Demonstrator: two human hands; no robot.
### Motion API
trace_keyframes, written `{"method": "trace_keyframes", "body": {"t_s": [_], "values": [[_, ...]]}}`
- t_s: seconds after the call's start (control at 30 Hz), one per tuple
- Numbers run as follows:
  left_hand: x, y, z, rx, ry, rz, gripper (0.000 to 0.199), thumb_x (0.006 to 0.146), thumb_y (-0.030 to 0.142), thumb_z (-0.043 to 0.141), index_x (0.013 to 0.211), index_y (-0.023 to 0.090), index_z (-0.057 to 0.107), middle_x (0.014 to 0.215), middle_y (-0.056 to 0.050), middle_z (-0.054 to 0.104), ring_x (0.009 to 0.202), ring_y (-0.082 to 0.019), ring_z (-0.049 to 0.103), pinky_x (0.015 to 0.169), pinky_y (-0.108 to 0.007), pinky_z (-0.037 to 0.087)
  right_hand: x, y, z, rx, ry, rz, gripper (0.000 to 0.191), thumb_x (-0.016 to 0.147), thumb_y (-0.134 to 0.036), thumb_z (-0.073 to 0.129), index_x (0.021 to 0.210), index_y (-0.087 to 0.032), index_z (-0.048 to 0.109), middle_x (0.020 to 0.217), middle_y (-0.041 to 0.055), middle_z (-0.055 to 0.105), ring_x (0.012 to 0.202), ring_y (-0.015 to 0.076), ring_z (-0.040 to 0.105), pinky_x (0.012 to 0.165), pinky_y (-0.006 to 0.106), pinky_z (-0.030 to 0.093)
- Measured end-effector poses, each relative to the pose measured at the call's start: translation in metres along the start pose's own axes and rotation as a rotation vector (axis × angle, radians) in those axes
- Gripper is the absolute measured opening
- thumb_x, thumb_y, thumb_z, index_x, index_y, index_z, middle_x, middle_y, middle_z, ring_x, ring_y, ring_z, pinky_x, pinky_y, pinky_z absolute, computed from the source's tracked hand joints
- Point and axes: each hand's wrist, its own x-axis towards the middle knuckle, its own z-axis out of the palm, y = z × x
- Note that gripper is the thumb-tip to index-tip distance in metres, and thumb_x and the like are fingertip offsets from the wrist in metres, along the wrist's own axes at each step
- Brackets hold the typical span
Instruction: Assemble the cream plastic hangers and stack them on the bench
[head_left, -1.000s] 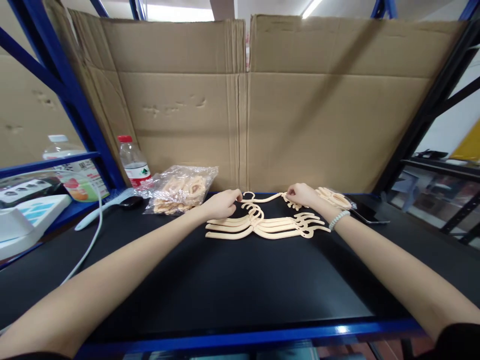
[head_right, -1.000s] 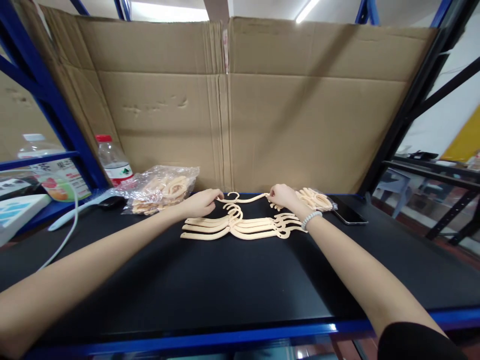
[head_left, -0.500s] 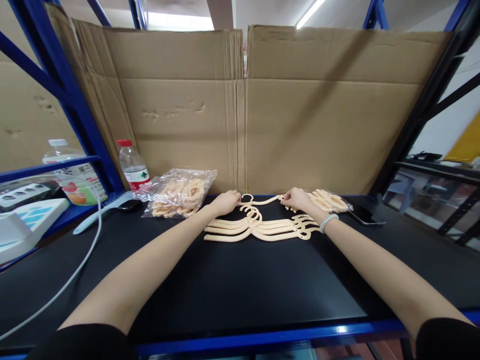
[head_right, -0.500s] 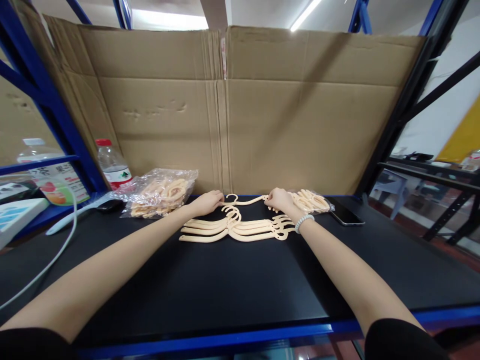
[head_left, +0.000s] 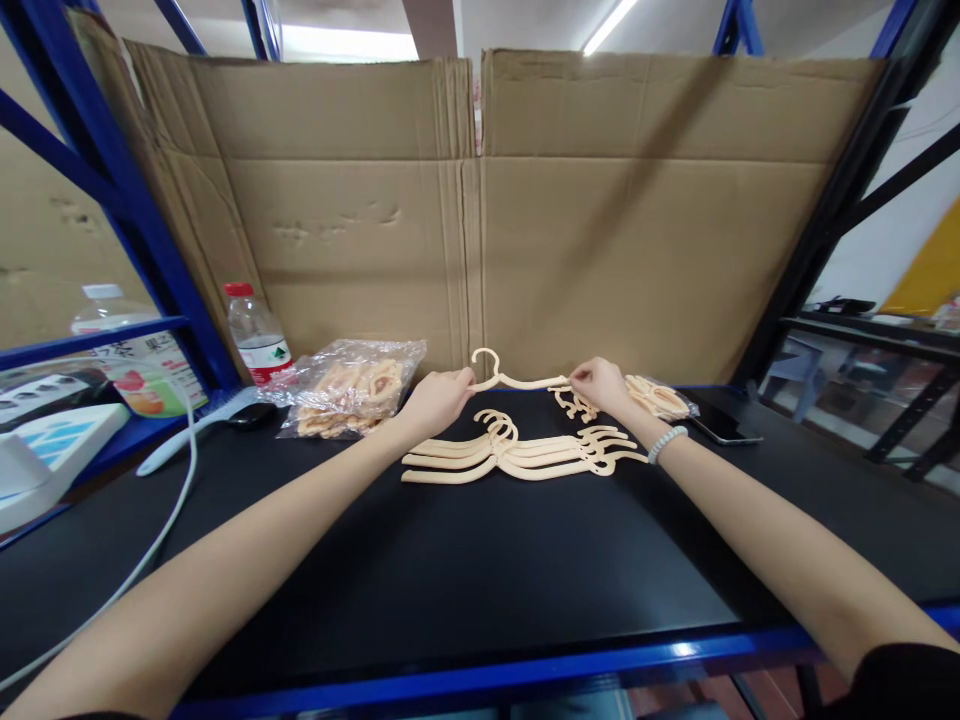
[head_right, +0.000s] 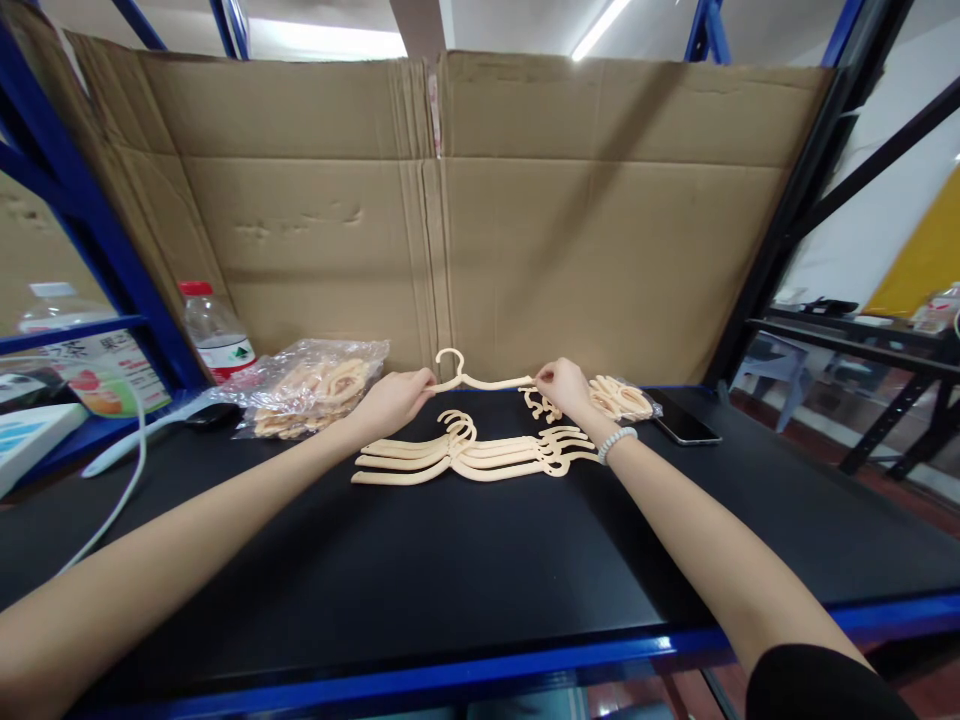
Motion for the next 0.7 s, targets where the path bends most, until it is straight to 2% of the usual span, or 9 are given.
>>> {"method": "trace_keyframes", "body": {"t_s": [0.17, 0.27, 0.37, 0.5, 0.6, 0.7], "values": [[-0.021, 0.003, -0.02, -0.049, 0.104, -0.016, 0.015, 0.095, 0.024, 0.039, 0.098, 0.016, 0.051, 0.089, -0.011, 0.067, 0.083, -0.025, 0.064, 0.071, -0.034, 0.047, -0.001, -0.003, -0.014, 0.216, 0.231, 0.0, 0.016, 0.076, -0.031, 0.063, 0.073, -0.017, 0.069, 0.062, 0.0043, 0.065, 0.066, 0.0198, 0.061, 0.065, 0.03, 0.044], [-0.036, 0.004, -0.03, -0.103, 0.156, -0.047, 0.013, 0.094, 0.024, 0.04, 0.096, 0.016, 0.05, 0.087, -0.01, 0.066, 0.079, -0.024, 0.064, 0.068, -0.034, 0.047, -0.004, -0.009, -0.022, 0.409, 0.278, 0.051, 0.025, 0.076, -0.04, 0.063, 0.078, -0.015, 0.065, 0.054, 0.0018, 0.06, 0.054, 0.0161, 0.057, 0.058, 0.028, 0.044], [-0.053, 0.006, -0.035, -0.173, 0.209, -0.077, 0.009, 0.093, 0.025, 0.042, 0.095, 0.018, 0.048, 0.088, -0.008, 0.066, 0.079, -0.022, 0.065, 0.069, -0.033, 0.049, -0.012, -0.018, -0.028, 0.622, 0.216, 0.099, 0.033, 0.074, -0.047, 0.065, 0.082, -0.015, 0.06, 0.055, 0.0026, 0.061, 0.047, 0.0134, 0.055, 0.049, 0.026, 0.043], [-0.073, 0.012, -0.034, -0.291, 0.242, -0.088, 0.009, 0.091, 0.027, 0.045, 0.095, 0.019, 0.046, 0.089, -0.005, 0.066, 0.085, -0.02, 0.066, 0.073, -0.031, 0.051, -0.036, -0.03, -0.036, 0.833, 0.059, 0.133, 0.033, 0.069, -0.044, 0.071, 0.082, -0.016, 0.059, 0.071, 0.0098, 0.069, 0.061, 0.0176, 0.066, 0.052, 0.027, 0.049], [-0.084, 0.019, -0.029, -0.428, 0.215, -0.097, 0.014, 0.091, 0.031, 0.047, 0.099, 0.02, 0.048, 0.093, -0.004, 0.065, 0.088, -0.02, 0.066, 0.076, -0.031, 0.052, -0.062, -0.034, -0.041, 0.956, -0.053, 0.171, 0.032, 0.068, -0.044, 0.073, 0.079, -0.015, 0.063, 0.077, 0.0112, 0.07, 0.07, 0.0211, 0.069, 0.06, 0.03, 0.054], [-0.088, 0.027, -0.022, -0.492, 0.159, -0.101, 0.015, 0.091, 0.03, 0.048, 0.101, 0.02, 0.051, 0.095, -0.004, 0.065, 0.089, -0.019, 0.065, 0.077, -0.031, 0.052, -0.085, -0.035, -0.042, 1.056, -0.131, 0.225, 0.031, 0.061, -0.038, 0.081, 0.076, -0.015, 0.066, 0.075, 0.0063, 0.069, 0.067, 0.0161, 0.067, 0.057, 0.025, 0.051]]}}
